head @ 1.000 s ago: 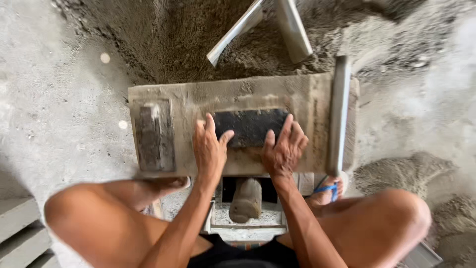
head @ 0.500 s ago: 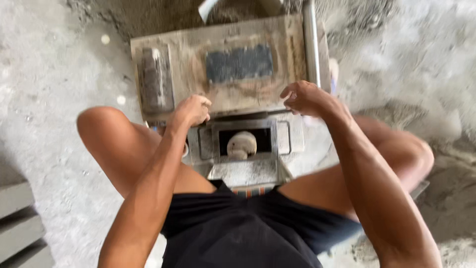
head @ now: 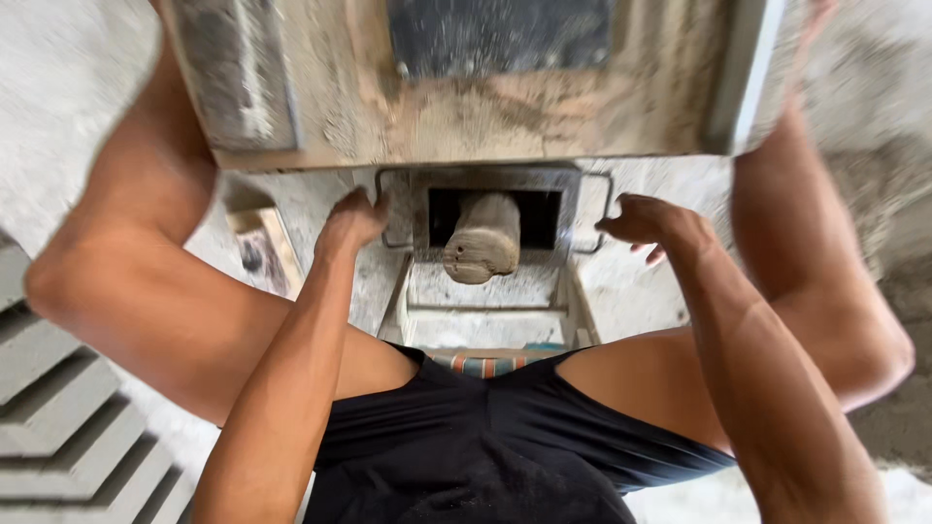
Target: The person scoops wet concrete into a rectangular metal mold using a trowel, levels the surface, and then flips the mold to release the formed brick onto a stack. The process is repeated multiple times, with the person cleaning the mold and adding more concrete for each new brick.
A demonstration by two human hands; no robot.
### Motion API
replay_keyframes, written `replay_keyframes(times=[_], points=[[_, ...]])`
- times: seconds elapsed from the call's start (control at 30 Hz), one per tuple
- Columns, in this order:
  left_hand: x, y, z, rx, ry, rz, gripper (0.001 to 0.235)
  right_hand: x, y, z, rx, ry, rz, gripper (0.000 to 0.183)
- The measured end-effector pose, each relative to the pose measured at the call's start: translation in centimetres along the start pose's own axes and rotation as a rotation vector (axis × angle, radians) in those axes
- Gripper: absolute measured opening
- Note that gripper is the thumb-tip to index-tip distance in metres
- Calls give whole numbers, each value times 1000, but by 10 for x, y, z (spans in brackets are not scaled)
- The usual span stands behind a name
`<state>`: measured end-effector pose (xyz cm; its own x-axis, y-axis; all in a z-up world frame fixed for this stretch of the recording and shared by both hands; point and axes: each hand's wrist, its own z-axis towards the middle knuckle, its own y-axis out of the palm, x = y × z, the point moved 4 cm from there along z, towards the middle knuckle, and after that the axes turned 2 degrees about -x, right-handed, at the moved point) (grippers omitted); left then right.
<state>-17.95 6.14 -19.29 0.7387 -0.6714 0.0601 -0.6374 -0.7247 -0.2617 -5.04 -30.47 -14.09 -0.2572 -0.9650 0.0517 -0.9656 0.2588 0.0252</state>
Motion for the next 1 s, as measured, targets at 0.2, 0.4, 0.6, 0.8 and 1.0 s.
replay_keyframes(times=[0.2, 0.4, 0.6, 0.8, 1.0], points=[[-24, 39, 42, 31, 68, -370, 61, 24, 21, 94, 23, -51, 228, 51], [-13, 43, 55, 238, 198, -267, 35, 14, 11, 77, -76, -105, -99, 49], [-3, 10, -23, 188, 52, -394, 27, 18, 6, -4, 281, -72, 9, 41], [29, -71, -180, 31, -28, -311, 47, 10, -2, -164, 329, -120, 149, 47], [58, -143, -178, 591, 324, -502, 58, -48, -39, -202, 546, -818, 866, 35]])
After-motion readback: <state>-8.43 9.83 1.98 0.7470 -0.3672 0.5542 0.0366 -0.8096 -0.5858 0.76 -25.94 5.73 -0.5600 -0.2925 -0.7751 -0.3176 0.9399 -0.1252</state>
